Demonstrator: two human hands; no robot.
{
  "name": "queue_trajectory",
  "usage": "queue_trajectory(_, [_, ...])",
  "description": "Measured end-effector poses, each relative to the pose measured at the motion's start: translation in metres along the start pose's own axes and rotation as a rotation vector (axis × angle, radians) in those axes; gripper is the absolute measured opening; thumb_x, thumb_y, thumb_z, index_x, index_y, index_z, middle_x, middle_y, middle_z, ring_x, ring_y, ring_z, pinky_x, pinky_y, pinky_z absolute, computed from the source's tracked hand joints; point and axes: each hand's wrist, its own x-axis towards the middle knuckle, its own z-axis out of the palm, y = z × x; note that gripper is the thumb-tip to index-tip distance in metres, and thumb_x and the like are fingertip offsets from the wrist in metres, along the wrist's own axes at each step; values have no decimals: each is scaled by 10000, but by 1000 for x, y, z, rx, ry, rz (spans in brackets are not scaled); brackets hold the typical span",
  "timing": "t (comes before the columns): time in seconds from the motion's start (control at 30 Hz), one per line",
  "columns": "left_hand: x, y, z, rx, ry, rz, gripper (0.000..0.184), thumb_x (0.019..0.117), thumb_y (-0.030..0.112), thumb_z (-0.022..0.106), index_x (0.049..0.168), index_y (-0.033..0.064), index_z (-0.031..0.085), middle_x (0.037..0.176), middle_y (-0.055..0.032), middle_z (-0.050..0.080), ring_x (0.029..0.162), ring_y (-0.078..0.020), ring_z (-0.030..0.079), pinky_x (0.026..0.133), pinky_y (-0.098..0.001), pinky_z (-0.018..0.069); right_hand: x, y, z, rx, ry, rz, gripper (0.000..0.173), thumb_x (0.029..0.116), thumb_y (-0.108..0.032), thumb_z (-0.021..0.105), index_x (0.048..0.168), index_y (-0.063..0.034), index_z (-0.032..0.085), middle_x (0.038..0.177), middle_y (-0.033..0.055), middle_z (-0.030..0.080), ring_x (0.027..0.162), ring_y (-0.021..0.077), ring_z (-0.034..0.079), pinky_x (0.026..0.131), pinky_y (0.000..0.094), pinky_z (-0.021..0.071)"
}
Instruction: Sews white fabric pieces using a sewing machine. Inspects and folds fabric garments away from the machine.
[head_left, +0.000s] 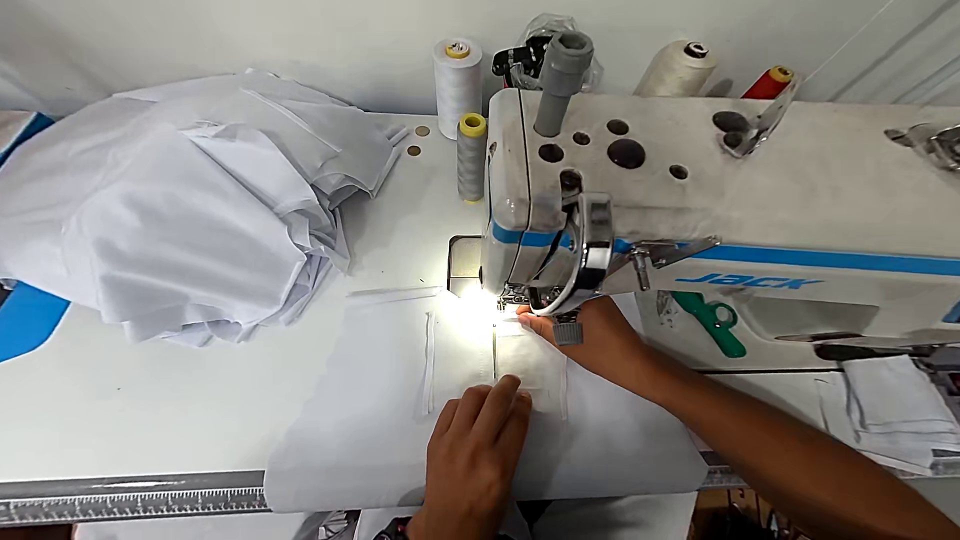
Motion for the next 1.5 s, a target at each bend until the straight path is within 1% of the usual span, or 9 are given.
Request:
queue_trajectory(0.4, [1, 0, 6, 43, -31, -17, 219, 972, 126, 578, 1023, 162, 788, 1090, 4, 750, 951, -174, 685, 735, -289, 525, 4, -3, 10, -105, 114, 12, 264, 923, -299, 692, 876, -47, 756, 866, 129, 744, 860, 257, 736, 725, 457, 575])
queue_trajectory(0.5, [5, -3, 5, 36, -43, -33, 228, 967, 119, 573, 1019, 157, 792, 1097, -11, 747, 951, -185, 689, 732, -293, 533, 8, -6, 7, -56, 148, 13, 241, 904, -252, 716, 973, -23, 750, 967, 154, 742, 971, 271, 719, 842, 458, 562])
queue_trajectory(0.77, [12, -6, 6, 41, -53, -38, 241, 963, 119, 565, 1006, 161, 798, 1084, -12, 748, 927, -188, 689, 716, -300, 527, 9, -10, 3, -126, 128, -9, 184, 879, -172, 708, 894, 7, 745, 880, 180, 739, 876, 302, 740, 737, 468, 576])
queue_trajectory(0.9, [13, -7, 4, 27, -63, -46, 239, 966, 126, 565, 1005, 164, 797, 1084, -1, 753, 937, -179, 699, 719, -297, 541, 11, -11, 0, -108, 108, -2, 193, 892, -164, 703, 903, 23, 745, 902, 195, 739, 905, 312, 735, 777, 474, 570])
queue_trajectory(1.03, [21, -10, 2, -37, -64, -89, 226, 979, 181, 578, 967, 173, 804, 997, 25, 760, 868, -152, 706, 680, -290, 549, -3, -14, -15, -167, 96, -86, 235, 906, -283, 674, 854, -65, 743, 815, 118, 719, 816, 278, 721, 696, 476, 561])
queue_trajectory(1.13, [30, -18, -1, -129, -81, -128, 196, 969, 207, 603, 915, 166, 788, 889, 30, 732, 798, -135, 699, 651, -298, 569, -32, -36, -27, -41, -117, -159, 427, 838, -428, 758, 1205, -211, 731, 1223, 9, 678, 1184, 216, 611, 977, 470, 515])
queue_trajectory(1.23, [34, -26, -8, -254, -104, -144, 171, 954, 246, 638, 894, 150, 767, 817, 30, 708, 749, -117, 689, 639, -307, 574, -42, -46, -1, -70, 25, -275, 339, 915, -271, 710, 1230, -146, 703, 1097, 21, 723, 1018, 200, 680, 849, 389, 560])
queue_trajectory(1.33, [29, -50, -32, -317, -135, -122, 198, 991, 264, 603, 1022, 157, 767, 992, 44, 743, 893, -81, 707, 741, -290, 598, -42, -40, 5, -74, 186, -346, 155, 989, -140, 627, 1048, -133, 770, 934, 3, 734, 877, 159, 690, 738, 311, 562])
queue_trajectory(1.5, [14, -100, -50, -209, -217, 75, 328, 1017, 357, 550, 1163, 156, 763, 1310, 0, 688, 1295, -181, 598, 1069, -391, 504, -47, -40, 5, -50, 203, -359, 143, 982, -198, 651, 980, -161, 789, 1008, -9, 736, 973, 149, 688, 808, 308, 568])
